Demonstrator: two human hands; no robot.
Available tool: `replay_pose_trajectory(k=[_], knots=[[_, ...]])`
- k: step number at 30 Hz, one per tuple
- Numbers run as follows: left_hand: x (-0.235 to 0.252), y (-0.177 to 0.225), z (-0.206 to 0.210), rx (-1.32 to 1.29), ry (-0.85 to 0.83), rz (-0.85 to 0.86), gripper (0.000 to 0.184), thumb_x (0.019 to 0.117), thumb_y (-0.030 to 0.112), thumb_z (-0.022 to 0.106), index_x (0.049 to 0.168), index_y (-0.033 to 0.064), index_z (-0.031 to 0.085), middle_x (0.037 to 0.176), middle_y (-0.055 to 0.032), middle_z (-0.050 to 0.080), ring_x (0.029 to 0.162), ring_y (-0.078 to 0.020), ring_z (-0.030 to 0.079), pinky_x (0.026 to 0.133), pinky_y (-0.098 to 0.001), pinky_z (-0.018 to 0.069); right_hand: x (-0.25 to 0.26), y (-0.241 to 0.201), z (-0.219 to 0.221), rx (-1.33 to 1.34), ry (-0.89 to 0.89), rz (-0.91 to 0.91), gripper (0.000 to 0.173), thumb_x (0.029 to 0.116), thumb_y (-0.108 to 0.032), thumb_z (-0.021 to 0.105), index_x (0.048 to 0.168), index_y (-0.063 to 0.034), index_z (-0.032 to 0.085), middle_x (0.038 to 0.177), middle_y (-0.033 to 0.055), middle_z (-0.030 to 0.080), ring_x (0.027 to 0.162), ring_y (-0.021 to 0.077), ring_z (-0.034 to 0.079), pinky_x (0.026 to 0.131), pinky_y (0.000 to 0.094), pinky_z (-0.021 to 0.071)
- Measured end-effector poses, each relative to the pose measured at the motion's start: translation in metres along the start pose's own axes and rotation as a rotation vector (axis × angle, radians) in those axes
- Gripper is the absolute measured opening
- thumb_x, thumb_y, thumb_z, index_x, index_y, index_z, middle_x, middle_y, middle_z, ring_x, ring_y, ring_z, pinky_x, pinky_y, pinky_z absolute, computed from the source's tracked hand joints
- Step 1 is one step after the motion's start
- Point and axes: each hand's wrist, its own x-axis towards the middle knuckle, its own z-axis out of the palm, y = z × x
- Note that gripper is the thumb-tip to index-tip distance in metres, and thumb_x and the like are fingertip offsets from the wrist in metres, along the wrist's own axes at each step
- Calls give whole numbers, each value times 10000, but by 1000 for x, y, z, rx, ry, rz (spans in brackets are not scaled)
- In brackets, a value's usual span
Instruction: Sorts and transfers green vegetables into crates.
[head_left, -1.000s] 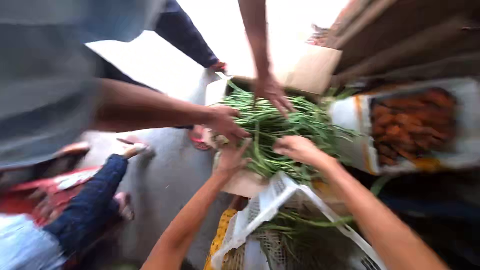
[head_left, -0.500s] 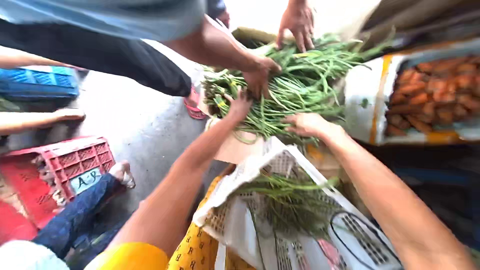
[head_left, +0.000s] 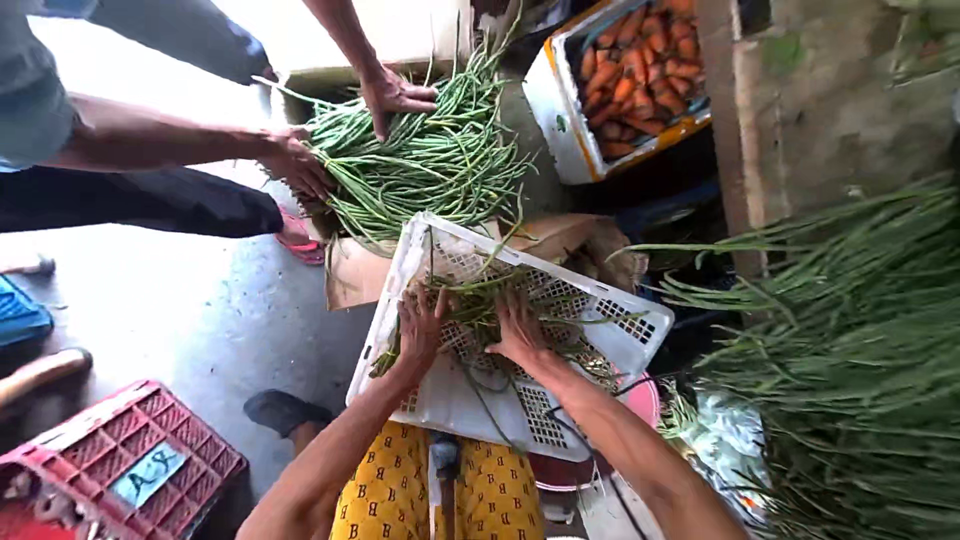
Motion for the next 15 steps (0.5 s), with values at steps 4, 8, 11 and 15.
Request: replay_pose_trajectory(k=[4, 8, 11, 15], knots=[[3, -10, 4, 35, -83, -96, 720, 1023, -62, 423, 1658, 143, 151, 1556, -337, 369, 1353, -511, 480, 1098, -579, 410, 39, -9, 52, 46, 176, 92, 1093, 771, -142, 819, 1651, -99, 172, 1697, 267, 24, 1551, 515, -15, 1115, 826, 100], [-33, -19, -18, -13, 7, 293, 445, 995, -39, 491, 1439, -65, 511, 1319, -290, 627, 1289, -486, 550, 1110, -583, 394, 19, -6, 62, 243, 275, 114, 774, 853, -89, 732, 1552, -20, 406, 1503, 239, 511, 1399, 459, 456, 1125, 685, 297], [-31, -25, -19, -205, 234, 639, 333, 879, -32, 677, 1210, -9, 705, 1305, -294, 629, 1269, -523, 553, 1048, -614, 463, -12, 5, 51, 362, 162, 2, 568, 902, -285, 755, 1358, 26, 622, 1377, 263, 608, 1354, 437, 510, 1171, 637, 277], [-30, -13, -53, -676, 161, 722, 657, 756, 50, 783, 1340, -124, 538, 1530, -354, 396, 1400, -435, 467, 1139, -490, 425, -76, -6, 21, 623, 452, -280, 468, 790, -149, 808, 1145, 133, 691, 1147, 338, 677, 1122, 495, 639, 1012, 645, 443]])
